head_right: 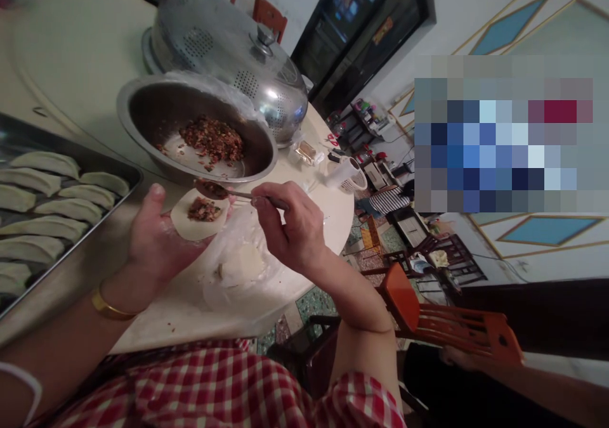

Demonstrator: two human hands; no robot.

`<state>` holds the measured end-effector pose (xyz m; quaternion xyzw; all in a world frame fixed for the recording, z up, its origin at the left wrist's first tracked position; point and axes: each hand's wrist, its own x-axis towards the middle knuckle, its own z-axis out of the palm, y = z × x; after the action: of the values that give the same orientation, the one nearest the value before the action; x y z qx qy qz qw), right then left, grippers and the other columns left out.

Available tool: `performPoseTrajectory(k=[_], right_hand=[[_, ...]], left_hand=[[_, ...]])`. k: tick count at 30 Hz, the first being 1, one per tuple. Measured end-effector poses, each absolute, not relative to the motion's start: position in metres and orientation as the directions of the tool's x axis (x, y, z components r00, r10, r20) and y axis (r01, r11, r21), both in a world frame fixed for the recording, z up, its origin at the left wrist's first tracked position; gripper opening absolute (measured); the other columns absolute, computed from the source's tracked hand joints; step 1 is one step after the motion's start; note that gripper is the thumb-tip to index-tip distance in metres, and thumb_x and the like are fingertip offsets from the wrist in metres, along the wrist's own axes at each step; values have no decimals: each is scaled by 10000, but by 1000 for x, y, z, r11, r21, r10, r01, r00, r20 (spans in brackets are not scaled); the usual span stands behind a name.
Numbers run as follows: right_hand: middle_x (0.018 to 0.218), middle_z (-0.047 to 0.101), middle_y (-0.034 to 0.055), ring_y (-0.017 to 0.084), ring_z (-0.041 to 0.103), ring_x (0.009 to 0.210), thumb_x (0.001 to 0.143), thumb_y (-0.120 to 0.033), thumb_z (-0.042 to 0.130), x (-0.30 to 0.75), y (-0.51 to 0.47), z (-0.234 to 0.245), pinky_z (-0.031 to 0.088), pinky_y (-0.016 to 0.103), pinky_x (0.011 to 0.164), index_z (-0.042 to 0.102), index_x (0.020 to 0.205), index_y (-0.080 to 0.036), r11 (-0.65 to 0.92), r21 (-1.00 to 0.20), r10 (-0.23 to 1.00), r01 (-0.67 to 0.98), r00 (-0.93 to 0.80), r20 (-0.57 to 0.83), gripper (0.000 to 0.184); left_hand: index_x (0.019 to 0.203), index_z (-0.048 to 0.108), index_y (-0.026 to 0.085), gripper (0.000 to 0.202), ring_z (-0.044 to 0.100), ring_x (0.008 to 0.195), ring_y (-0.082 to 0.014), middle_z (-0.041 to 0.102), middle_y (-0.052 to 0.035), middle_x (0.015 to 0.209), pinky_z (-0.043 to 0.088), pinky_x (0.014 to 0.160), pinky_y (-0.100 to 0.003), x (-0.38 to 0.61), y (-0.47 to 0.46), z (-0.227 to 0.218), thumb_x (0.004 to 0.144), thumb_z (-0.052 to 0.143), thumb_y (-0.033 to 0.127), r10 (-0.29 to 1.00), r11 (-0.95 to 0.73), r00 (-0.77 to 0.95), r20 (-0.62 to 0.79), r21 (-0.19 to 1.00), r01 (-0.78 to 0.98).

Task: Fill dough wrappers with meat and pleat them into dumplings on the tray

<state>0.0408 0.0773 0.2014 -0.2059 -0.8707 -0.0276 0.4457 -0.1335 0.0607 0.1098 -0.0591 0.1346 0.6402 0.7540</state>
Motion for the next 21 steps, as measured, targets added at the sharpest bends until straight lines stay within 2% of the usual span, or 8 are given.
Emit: performPoseTrajectory(k=[3, 6, 11, 15, 21], right_hand=[[862, 731, 3, 132, 683, 723, 1022, -190, 512, 41, 85, 197, 585, 290, 651, 607, 1066, -250, 937, -94, 286, 336, -582, 761, 121], [834, 725, 15, 133, 668, 724, 1011, -142, 512, 40, 89, 195, 580, 279, 661, 610, 1052, -224, 958, -37, 222, 285, -649, 728, 135], [824, 725, 34, 143, 660, 736, 1001, -120, 516, 43, 90, 196, 589, 282, 674, 618, 1044, -197, 980, 1, 142, 200, -700, 700, 135], [871, 738, 41, 137, 664, 748, 999, -126, 527, 46, 90, 197, 586, 288, 693, 629, 1058, -201, 978, -30, 160, 208, -641, 751, 140], [852, 740, 36, 136, 663, 729, 1005, -141, 525, 48, 93, 193, 583, 286, 656, 636, 1047, -206, 973, -66, 195, 220, -641, 743, 135]], left_hand=[[1410, 573, 70, 713, 726, 1092, -301, 793, -148, 1047, 626, 823, -346, -133, 59, 111, 1025, 287, 598, 945, 173, 131, -301, 119, -978], [1378, 609, 88, 687, 736, 1072, -281, 799, -133, 1036, 623, 820, -326, -133, 58, 115, 1039, 260, 573, 941, 183, 135, -311, 130, -974], [1414, 567, 61, 738, 752, 1033, -254, 788, -172, 1072, 630, 804, -316, -132, 58, 116, 1042, 206, 587, 938, 179, 116, -326, 171, -969], [1427, 562, 80, 731, 752, 1037, -271, 791, -149, 1092, 633, 830, -336, -133, 59, 111, 1036, 231, 602, 950, 186, 141, -279, 141, -972], [1444, 541, 65, 726, 768, 995, -250, 789, -161, 1109, 635, 837, -328, -135, 58, 109, 1046, 223, 583, 956, 203, 169, -240, 123, -971]])
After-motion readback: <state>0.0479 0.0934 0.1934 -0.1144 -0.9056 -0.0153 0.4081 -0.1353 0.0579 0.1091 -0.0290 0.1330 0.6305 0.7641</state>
